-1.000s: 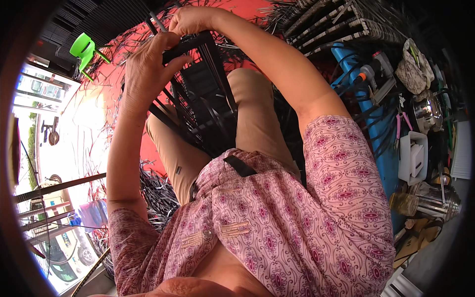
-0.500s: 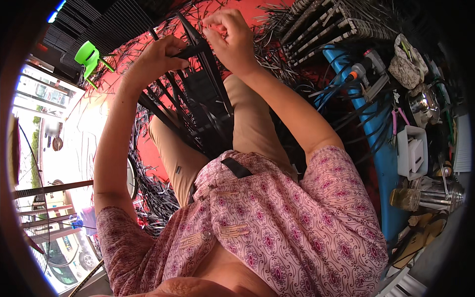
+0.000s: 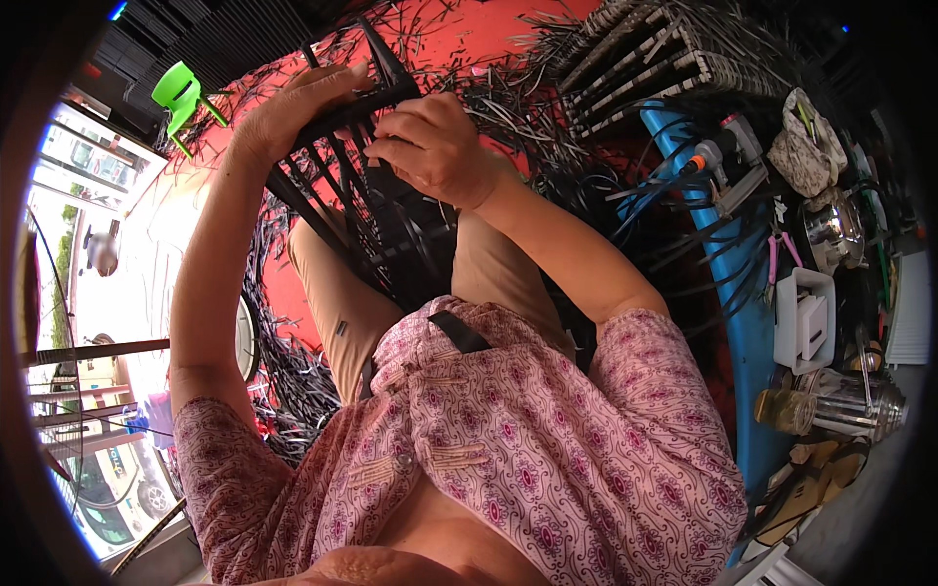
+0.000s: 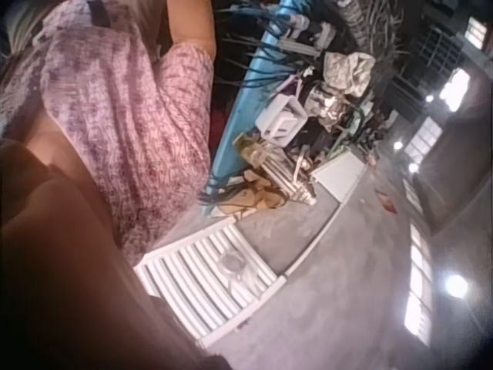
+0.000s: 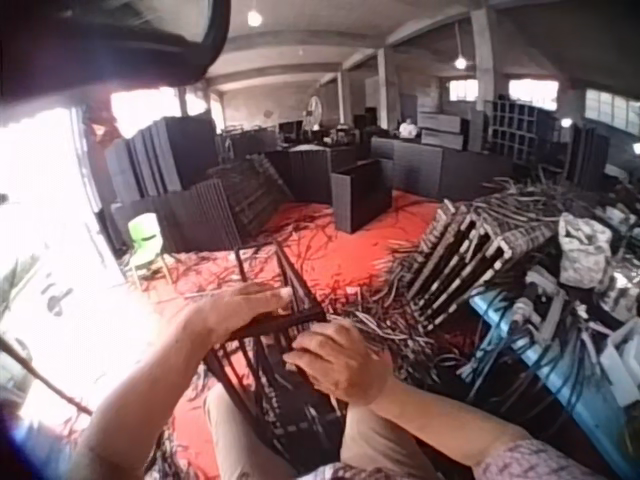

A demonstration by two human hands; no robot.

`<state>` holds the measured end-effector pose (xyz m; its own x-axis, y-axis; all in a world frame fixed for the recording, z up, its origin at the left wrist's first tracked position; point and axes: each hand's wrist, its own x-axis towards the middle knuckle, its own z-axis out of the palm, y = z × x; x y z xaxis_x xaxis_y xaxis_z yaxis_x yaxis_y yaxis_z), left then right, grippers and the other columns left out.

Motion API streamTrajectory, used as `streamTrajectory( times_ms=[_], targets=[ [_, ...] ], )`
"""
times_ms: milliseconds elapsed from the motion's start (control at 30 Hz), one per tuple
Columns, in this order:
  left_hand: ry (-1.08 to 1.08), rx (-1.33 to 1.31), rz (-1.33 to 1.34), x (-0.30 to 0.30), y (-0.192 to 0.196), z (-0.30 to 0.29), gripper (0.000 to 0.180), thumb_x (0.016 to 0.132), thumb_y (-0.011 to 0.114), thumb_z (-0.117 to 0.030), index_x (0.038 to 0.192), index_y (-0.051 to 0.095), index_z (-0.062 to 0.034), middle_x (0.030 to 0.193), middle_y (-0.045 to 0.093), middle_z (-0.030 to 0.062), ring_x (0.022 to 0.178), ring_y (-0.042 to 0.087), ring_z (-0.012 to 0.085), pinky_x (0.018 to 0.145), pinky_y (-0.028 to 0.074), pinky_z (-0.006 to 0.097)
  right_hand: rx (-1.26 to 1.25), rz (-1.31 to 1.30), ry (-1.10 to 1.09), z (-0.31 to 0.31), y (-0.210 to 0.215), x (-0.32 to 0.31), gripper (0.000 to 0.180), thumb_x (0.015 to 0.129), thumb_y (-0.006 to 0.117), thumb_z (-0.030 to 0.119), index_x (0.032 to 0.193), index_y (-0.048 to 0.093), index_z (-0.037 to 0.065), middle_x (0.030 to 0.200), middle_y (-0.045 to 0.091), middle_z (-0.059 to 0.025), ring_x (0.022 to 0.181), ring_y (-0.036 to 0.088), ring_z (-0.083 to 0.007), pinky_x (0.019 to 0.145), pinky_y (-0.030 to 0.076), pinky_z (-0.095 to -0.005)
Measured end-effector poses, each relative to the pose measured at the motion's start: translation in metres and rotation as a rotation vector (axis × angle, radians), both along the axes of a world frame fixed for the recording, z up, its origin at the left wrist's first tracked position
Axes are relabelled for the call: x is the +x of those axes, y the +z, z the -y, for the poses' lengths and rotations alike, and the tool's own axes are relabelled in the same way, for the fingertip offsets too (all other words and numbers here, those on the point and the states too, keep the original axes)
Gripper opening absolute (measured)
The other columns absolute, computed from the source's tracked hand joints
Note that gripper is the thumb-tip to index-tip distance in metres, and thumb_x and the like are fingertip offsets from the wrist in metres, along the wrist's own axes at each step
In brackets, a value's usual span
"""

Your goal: The person assembles a black rattan chair by weaving black plastic strips through the frame. They use a glue gun to secure joints and pink-handled pliers to trim excess material. The person works on multiple sections of the chair frame, repeatedly weaving, gluing, and trimming.

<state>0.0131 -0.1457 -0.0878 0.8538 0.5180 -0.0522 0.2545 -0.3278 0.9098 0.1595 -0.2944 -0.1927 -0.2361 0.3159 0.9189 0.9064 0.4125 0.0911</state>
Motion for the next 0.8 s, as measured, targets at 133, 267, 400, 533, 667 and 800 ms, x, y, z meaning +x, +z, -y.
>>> streamTrajectory(
  times_ms=[133,267,400,533,667,800],
  targets=[
    [-0.071,-0.053,-0.136,0.001,0.004,-0.012,0.068,0.096,0.058,-0.065,0.116,0.069,-0.0003,0.09,0.069,0.0048,0.08,0.059,0.0117,0.077,0.047,0.026,0.004,-0.035,-0.008,0.005,0.004,0.002,0.024,0.071,0.082,0.012,0.094,0.076,0.019,0.097,0.068,0.0056,0.097,0.063,-0.0181,0.084,0.047,-0.036],
    [-0.057,-0.047,-0.112,0.001,0.002,-0.011,0.07,0.096,0.056,-0.067,0.114,0.069,-0.0005,0.085,0.067,0.0043,0.078,0.059,0.0111,0.076,0.046,0.025,-0.012,-0.06,-0.015,0.009,0.007,0.009,0.023,0.071,0.083,0.015,0.093,0.076,0.017,0.096,0.069,0.0049,0.095,0.063,-0.0181,0.084,0.047,-0.0357],
    [0.01,-0.106,-0.069,-0.002,-0.008,-0.015,0.075,0.098,0.053,-0.068,0.12,0.068,0.0021,0.086,0.068,0.005,0.081,0.061,0.0116,0.079,0.047,0.026,-0.014,-0.033,-0.003,0.005,0.025,0.015,0.021,0.072,0.085,0.018,0.091,0.075,0.017,0.094,0.068,0.0051,0.091,0.063,-0.0175,0.082,0.045,-0.036],
    [-0.001,-0.196,-0.019,0.001,-0.005,-0.013,0.081,0.097,0.049,-0.072,0.118,0.066,0.0041,0.086,0.068,0.0065,0.082,0.063,0.0129,0.082,0.049,0.026,0.006,0.04,-0.039,-0.005,0.05,0.014,0.018,0.074,0.085,0.023,0.088,0.075,0.018,0.089,0.067,0.0053,0.088,0.063,-0.0165,0.08,0.043,-0.0367],
    [-0.003,-0.223,0.013,0.0,-0.015,-0.042,0.084,0.097,0.046,-0.075,0.116,0.065,0.0045,0.092,0.069,0.0113,0.09,0.066,0.0162,0.084,0.051,0.028,-0.104,0.029,0.075,-0.04,0.085,0.024,0.021,0.083,0.079,0.023,0.076,0.071,0.005,0.071,0.065,-0.0032,0.069,0.063,-0.0157,0.066,0.046,-0.0349],
    [0.279,-0.244,0.15,0.004,-0.013,-0.03,0.082,0.096,0.049,-0.075,0.111,0.065,0.0035,0.095,0.069,0.0131,0.094,0.066,0.0203,0.084,0.053,0.033,-0.696,-0.305,0.27,-0.069,0.094,0.041,0.021,0.086,0.076,0.018,0.081,0.072,-0.002,0.072,0.066,-0.0123,0.07,0.067,-0.0183,0.065,0.049,-0.0366]
  ],
)
